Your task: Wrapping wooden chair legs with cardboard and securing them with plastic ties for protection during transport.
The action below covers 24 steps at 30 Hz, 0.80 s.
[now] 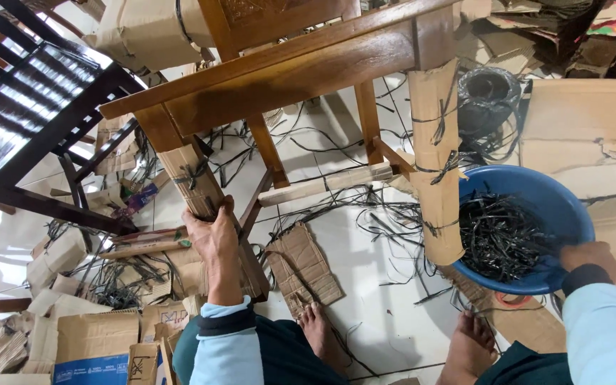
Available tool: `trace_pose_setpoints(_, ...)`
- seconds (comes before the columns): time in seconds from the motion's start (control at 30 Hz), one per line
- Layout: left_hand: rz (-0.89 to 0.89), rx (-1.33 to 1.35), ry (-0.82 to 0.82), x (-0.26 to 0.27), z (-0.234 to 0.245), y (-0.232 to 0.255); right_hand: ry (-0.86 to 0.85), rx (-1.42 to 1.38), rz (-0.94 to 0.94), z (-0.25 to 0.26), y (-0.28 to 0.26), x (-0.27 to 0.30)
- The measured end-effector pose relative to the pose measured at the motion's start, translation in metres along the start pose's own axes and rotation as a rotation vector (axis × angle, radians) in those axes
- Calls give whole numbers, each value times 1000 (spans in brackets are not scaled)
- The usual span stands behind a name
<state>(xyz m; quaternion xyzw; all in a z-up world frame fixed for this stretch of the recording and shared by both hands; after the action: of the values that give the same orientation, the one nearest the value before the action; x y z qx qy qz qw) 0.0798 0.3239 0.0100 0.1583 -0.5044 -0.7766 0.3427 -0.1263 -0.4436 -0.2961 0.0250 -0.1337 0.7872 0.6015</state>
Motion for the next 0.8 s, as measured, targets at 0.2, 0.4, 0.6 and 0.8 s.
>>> trace_pose_setpoints(0.2,8,-22,14,-5,-1,-4,281,109,180,41,-48,9)
trace_pose_setpoints(0.4,-55,-35,44,-5,-3,-3,-155,-376,654,106,-177,89)
trace_pose_setpoints(0.6,-300,-236,104,-40,-13,-24,-668,-758,704,150,-263,202)
trace_pose_setpoints(0.8,-314,-110,291,-23,4,-10,-791,-882,677,162,-311,252)
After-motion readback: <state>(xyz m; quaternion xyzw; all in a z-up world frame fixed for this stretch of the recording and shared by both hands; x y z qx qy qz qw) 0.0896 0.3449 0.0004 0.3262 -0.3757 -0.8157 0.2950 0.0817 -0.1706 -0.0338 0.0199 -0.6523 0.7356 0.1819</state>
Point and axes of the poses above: each hand's wrist, its own x-axis away from the middle knuckle, its own z-axis out of the back of the hand, y = z × x, the point moved 9 cm from there along -x, towards the middle knuckle, and after that the axes turned 4 degrees about y, right-handed, at the moved point
